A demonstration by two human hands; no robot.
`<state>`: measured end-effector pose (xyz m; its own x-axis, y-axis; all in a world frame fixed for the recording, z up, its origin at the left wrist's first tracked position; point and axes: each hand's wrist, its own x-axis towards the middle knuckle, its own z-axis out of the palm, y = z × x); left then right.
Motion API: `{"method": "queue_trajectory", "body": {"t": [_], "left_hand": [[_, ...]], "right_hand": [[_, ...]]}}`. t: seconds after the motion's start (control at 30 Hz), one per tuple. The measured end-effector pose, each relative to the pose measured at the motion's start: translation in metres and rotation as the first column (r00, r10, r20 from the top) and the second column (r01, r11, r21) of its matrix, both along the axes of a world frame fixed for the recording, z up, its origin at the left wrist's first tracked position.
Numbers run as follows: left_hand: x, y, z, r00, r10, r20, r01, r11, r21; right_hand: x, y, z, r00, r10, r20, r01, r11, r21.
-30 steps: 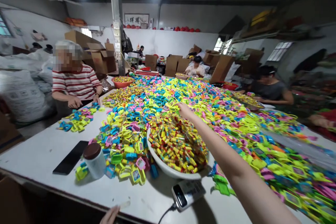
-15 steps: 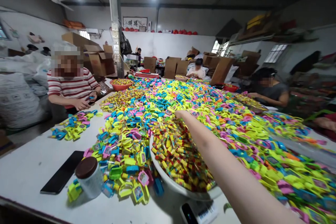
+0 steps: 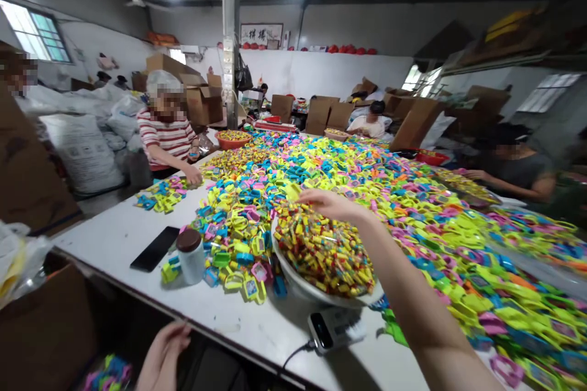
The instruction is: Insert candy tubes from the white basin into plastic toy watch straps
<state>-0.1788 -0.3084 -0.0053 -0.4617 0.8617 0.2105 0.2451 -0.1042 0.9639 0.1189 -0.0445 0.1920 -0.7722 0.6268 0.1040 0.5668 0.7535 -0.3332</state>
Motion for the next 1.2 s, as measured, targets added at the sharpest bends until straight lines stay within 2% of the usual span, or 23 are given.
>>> {"method": "queue_trajectory", "body": {"t": [0.07,0.1,0.13,0.17,0.2,0.3,0.4,0.5,0.57,0.67,0.73,0.83,0.9,1.0,1.1,1.2], "left_hand": [[0.016,0.02,0.021,0.995,-0.072,0.072,0.075,0.997,-0.037],[0.024,0.029,0.03,0.946,-0.242,0.216,0.262,0.963,-0.068],[0.033,0.037,0.039,0.854,-0.416,0.312,0.458,0.886,-0.075],[0.042,0.043,0.047,0.785,-0.516,0.343,0.57,0.819,-0.072],[0.05,0.046,0.053,0.766,-0.558,0.319,0.612,0.785,-0.097],[0.071,0.044,0.064,0.796,-0.545,0.263,0.59,0.796,-0.134],[0.082,0.036,0.07,0.762,-0.536,0.364,0.607,0.786,-0.115],[0.087,0.03,0.079,0.702,-0.5,0.507,0.584,0.812,-0.008],[0.089,0.026,0.086,0.65,-0.488,0.583,0.559,0.826,0.068],[0.092,0.019,0.093,0.581,-0.502,0.641,0.556,0.82,0.138],[0.092,0.014,0.094,0.562,-0.514,0.648,0.561,0.813,0.158],[0.089,0.008,0.091,0.581,-0.534,0.614,0.579,0.802,0.15],[0.088,0.007,0.09,0.605,-0.539,0.587,0.587,0.799,0.129],[0.086,0.006,0.091,0.623,-0.537,0.568,0.592,0.799,0.106],[0.085,0.006,0.092,0.62,-0.55,0.559,0.602,0.791,0.111],[0.085,0.006,0.093,0.616,-0.564,0.551,0.612,0.782,0.117]], "right_hand": [[-0.021,-0.073,-0.02,0.971,0.226,-0.081,-0.23,0.972,-0.049],[-0.03,-0.107,-0.032,0.95,0.299,-0.096,-0.307,0.948,-0.083],[-0.038,-0.138,-0.044,0.943,0.316,-0.108,-0.327,0.939,-0.106],[-0.044,-0.165,-0.056,0.938,0.316,-0.144,-0.334,0.935,-0.118],[-0.048,-0.186,-0.066,0.939,0.288,-0.187,-0.315,0.939,-0.136],[-0.046,-0.222,-0.088,0.913,0.077,-0.4,-0.171,0.964,-0.205],[-0.036,-0.235,-0.096,0.809,-0.15,-0.569,-0.024,0.958,-0.286],[-0.032,-0.242,-0.095,0.71,-0.299,-0.637,0.061,0.928,-0.368],[-0.036,-0.246,-0.095,0.602,-0.377,-0.704,0.031,0.892,-0.451],[-0.048,-0.25,-0.094,0.392,-0.509,-0.766,-0.128,0.795,-0.593],[-0.057,-0.251,-0.094,0.321,-0.594,-0.737,-0.184,0.725,-0.664],[-0.066,-0.25,-0.095,0.254,-0.706,-0.661,-0.121,0.655,-0.746],[-0.071,-0.248,-0.097,0.165,-0.769,-0.618,-0.092,0.612,-0.786],[-0.077,-0.245,-0.099,0.037,-0.824,-0.565,-0.199,0.548,-0.812],[-0.082,-0.243,-0.1,0.004,-0.832,-0.555,-0.369,0.514,-0.774],[-0.085,-0.242,-0.101,0.031,-0.827,-0.562,-0.405,0.503,-0.763]]}}
